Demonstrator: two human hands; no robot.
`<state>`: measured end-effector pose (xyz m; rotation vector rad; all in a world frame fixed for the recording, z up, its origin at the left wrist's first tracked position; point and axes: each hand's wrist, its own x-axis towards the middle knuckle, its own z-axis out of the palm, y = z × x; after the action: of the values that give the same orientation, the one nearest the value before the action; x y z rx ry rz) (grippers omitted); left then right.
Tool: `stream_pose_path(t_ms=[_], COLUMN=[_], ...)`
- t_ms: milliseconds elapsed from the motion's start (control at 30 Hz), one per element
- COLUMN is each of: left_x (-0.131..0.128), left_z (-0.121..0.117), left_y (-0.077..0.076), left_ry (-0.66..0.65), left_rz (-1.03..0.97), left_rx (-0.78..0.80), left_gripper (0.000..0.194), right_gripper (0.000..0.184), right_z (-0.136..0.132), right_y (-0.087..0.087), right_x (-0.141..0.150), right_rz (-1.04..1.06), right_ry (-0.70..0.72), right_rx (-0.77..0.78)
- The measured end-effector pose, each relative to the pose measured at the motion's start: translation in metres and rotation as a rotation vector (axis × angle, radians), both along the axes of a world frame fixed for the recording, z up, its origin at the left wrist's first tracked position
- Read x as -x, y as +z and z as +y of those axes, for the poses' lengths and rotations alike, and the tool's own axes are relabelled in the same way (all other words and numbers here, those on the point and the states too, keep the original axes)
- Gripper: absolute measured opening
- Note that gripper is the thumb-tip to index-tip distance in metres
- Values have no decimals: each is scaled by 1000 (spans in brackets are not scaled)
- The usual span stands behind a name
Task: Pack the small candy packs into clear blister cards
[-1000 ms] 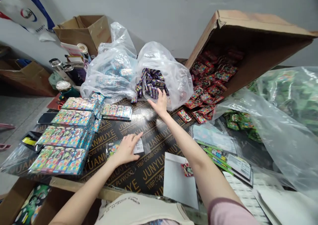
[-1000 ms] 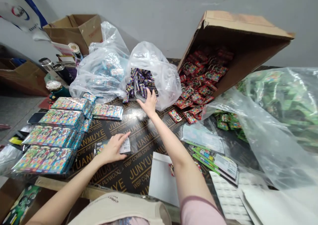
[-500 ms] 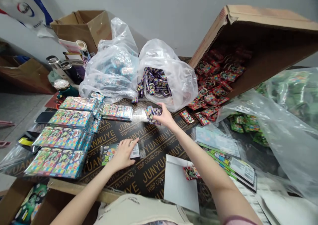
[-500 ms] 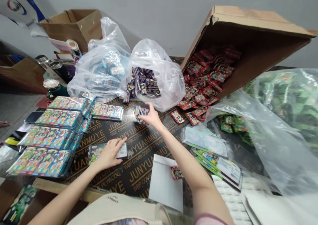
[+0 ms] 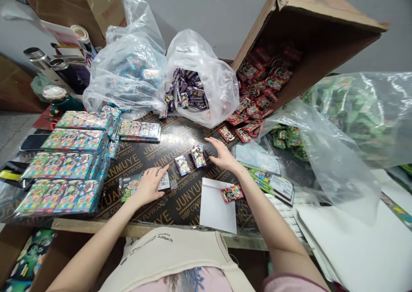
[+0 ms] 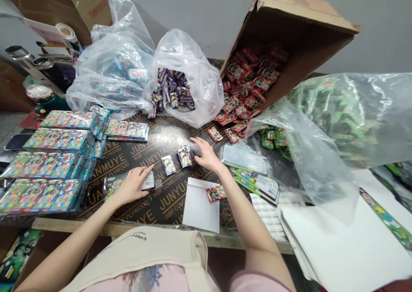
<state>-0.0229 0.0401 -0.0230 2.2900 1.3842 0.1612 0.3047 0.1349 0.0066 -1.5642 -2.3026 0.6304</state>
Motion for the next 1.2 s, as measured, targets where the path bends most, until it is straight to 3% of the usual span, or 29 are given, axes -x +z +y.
stream_pose_path(t_ms=[200, 367, 567, 667, 733, 800, 867, 900, 967, 1067, 1200], left_x=[1, -2, -2, -5, -13, -24, -35, -41, -49, -56, -53], left_z=[-2, -3, -4, -3, -1, 2, 5, 6, 6, 3, -2], left_y=[0, 4, 6, 10, 16, 24, 32, 35, 38, 37, 29], left_ry=[2, -13, 17, 142, 324, 463, 523, 551, 649, 748, 623], left_rz=[15, 48, 26, -171, -477, -856, -1162, -1255, -1336, -1298, -1150], left_rx=[-4, -7, 18, 57, 183, 485, 828, 946, 1019, 927, 773], left_gripper=[93, 93, 93, 89, 74, 61, 55, 52, 46, 44, 44], right_gripper=[97, 98, 96, 92, 97, 107, 111, 110, 108, 108, 91], right_z=[-15, -18, -18, -22, -31, -45, -62, -70, -84, -96, -100], right_y=[-7, -8, -15, -15, -12, -9, -7, -6, -5, -1, 3], right_x=[13, 48, 85, 90, 92, 95, 98, 99, 98, 92, 85], right_rz=[-94, -167, -114, 191, 507, 772, 882, 878, 801, 628, 405], right_ry=[245, 329, 470, 393, 325, 282, 250, 233, 187, 142, 178], right_rx=[48, -12, -13, 54, 137, 225, 276, 278, 224, 58, -91])
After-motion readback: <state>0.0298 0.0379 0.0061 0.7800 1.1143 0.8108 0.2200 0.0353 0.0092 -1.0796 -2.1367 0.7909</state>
